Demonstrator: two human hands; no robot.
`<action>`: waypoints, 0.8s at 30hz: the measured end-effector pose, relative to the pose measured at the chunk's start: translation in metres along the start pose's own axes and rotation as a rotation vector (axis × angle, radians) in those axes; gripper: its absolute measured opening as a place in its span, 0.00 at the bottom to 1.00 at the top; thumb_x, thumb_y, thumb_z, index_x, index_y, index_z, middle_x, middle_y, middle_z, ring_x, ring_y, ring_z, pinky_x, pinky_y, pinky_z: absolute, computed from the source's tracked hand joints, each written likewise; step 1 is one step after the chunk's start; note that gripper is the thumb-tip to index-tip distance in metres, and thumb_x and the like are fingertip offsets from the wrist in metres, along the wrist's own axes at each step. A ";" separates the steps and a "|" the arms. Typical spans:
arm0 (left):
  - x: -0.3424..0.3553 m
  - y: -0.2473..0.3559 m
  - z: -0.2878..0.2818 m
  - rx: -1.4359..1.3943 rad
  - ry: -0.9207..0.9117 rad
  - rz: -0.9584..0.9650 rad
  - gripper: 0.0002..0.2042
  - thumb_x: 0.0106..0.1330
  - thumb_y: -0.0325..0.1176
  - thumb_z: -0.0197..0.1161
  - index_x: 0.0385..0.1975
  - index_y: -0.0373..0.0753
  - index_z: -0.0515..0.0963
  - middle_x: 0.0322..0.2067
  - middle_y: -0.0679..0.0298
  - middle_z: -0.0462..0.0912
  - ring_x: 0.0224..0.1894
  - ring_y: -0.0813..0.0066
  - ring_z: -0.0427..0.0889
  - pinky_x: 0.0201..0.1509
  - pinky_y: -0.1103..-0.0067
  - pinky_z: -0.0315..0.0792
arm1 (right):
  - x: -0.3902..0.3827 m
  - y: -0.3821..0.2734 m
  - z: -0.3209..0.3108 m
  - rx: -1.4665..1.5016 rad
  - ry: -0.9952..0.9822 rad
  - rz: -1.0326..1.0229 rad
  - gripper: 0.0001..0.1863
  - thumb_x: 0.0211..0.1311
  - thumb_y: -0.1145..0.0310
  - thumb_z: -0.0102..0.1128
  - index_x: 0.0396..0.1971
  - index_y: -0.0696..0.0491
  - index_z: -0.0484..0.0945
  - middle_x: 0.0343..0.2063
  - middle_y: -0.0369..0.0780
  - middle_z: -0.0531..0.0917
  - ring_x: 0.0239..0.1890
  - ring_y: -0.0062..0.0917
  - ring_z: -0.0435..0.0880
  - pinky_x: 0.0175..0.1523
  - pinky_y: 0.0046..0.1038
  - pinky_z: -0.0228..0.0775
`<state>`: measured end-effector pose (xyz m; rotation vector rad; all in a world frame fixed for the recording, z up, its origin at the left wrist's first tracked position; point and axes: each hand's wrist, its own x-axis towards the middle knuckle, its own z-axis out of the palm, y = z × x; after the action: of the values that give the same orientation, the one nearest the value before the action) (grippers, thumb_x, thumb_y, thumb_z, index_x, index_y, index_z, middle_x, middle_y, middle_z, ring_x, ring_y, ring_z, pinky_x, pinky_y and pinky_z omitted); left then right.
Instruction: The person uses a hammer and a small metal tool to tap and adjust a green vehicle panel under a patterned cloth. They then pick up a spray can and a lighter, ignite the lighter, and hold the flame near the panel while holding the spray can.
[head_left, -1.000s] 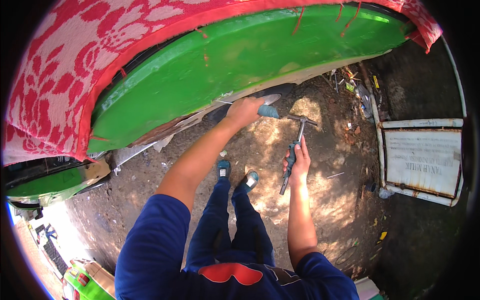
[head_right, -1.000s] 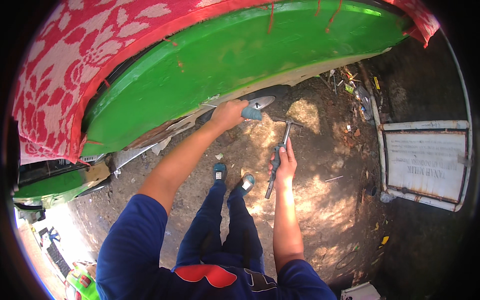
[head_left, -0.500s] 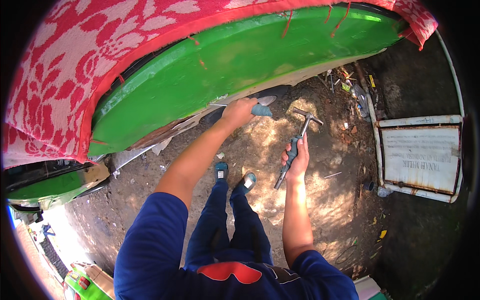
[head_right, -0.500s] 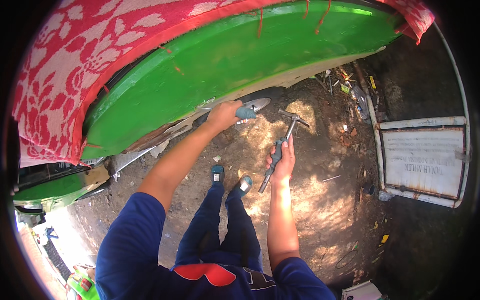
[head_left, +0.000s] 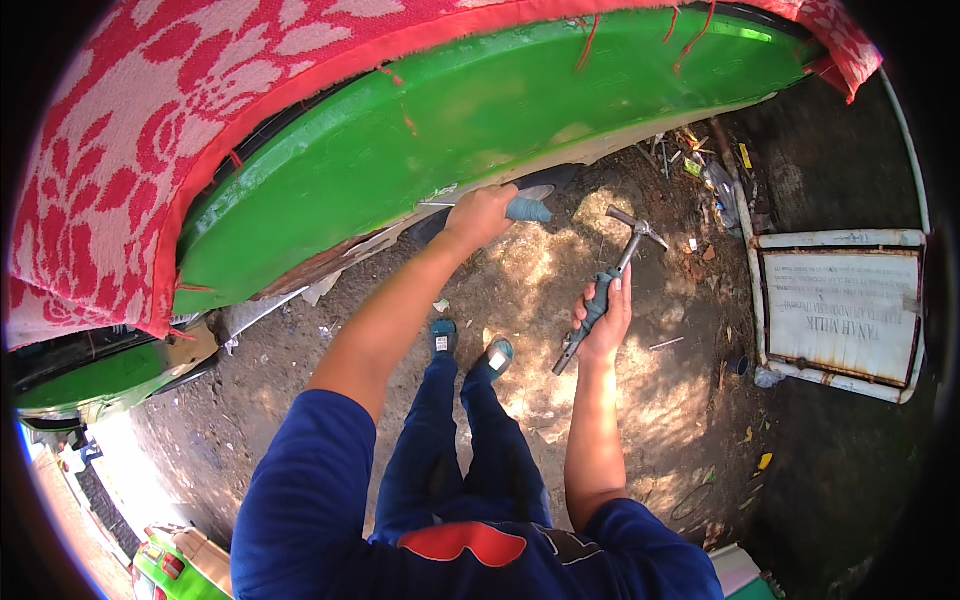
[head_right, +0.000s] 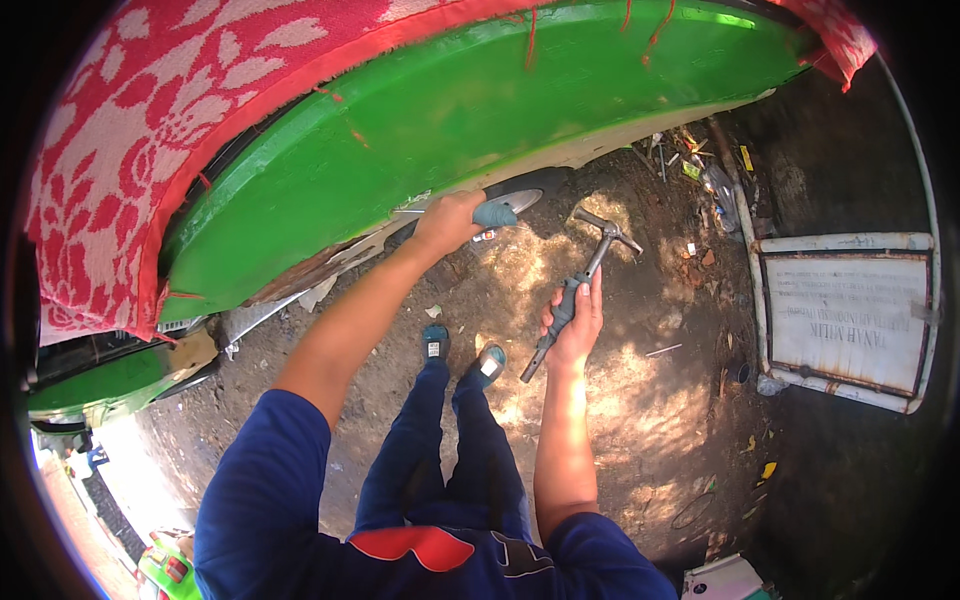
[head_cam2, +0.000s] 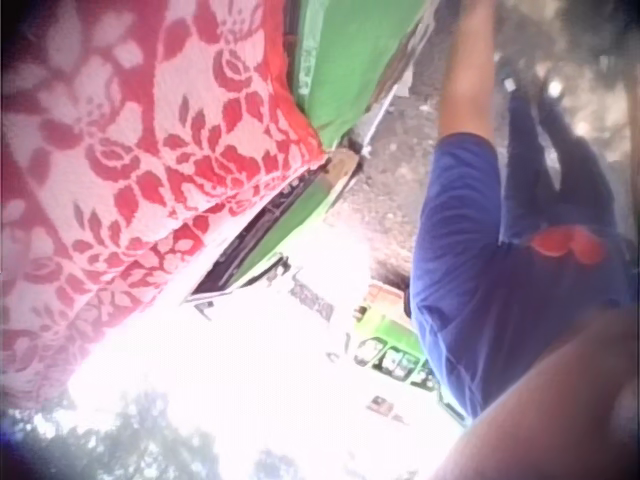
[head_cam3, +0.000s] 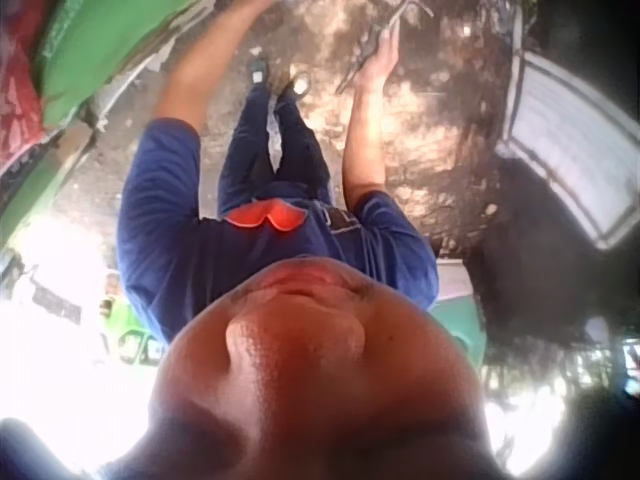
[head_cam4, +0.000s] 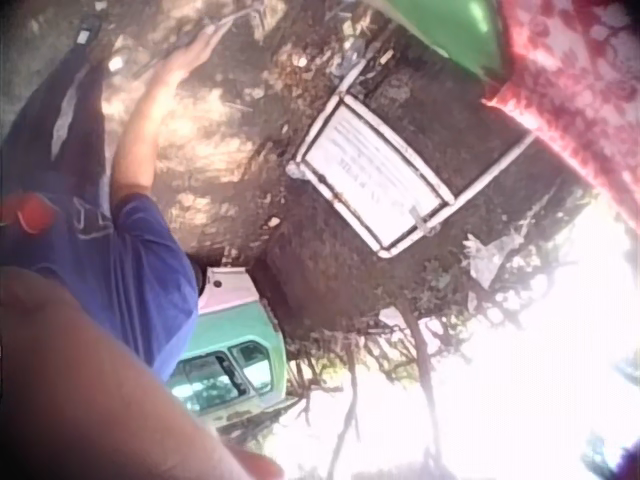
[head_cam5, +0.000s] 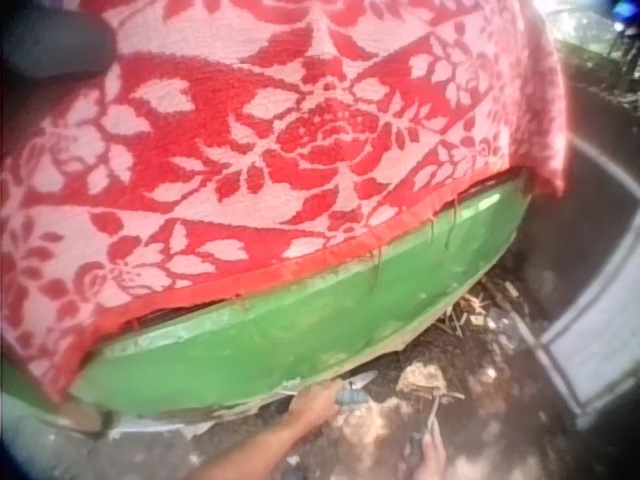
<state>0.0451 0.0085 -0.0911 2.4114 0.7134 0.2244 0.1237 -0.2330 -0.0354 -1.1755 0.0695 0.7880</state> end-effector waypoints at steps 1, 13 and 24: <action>0.000 0.001 0.000 0.005 -0.010 -0.006 0.12 0.54 0.33 0.69 0.35 0.40 0.74 0.34 0.52 0.82 0.41 0.48 0.81 0.44 0.60 0.74 | 0.000 0.002 0.006 -0.064 -0.025 0.038 0.28 0.74 0.64 0.48 0.72 0.45 0.57 0.22 0.35 0.74 0.14 0.19 0.72 0.15 0.20 0.62; -0.009 -0.015 -0.003 -0.036 0.007 -0.141 0.13 0.54 0.33 0.68 0.36 0.40 0.74 0.36 0.52 0.82 0.43 0.48 0.81 0.44 0.59 0.74 | 0.006 0.039 0.025 -0.276 -0.148 0.267 0.30 0.73 0.65 0.51 0.72 0.44 0.57 0.22 0.36 0.76 0.14 0.18 0.71 0.16 0.21 0.63; -0.008 0.006 -0.017 -0.060 0.090 0.060 0.13 0.54 0.32 0.69 0.35 0.40 0.73 0.32 0.54 0.80 0.39 0.48 0.81 0.40 0.60 0.73 | 0.000 0.009 -0.002 -0.147 0.001 0.086 0.29 0.74 0.64 0.48 0.72 0.45 0.55 0.22 0.36 0.75 0.14 0.18 0.71 0.15 0.20 0.62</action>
<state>0.0359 0.0087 -0.0737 2.3793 0.6651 0.3764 0.1191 -0.2338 -0.0436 -1.3192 0.0636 0.8800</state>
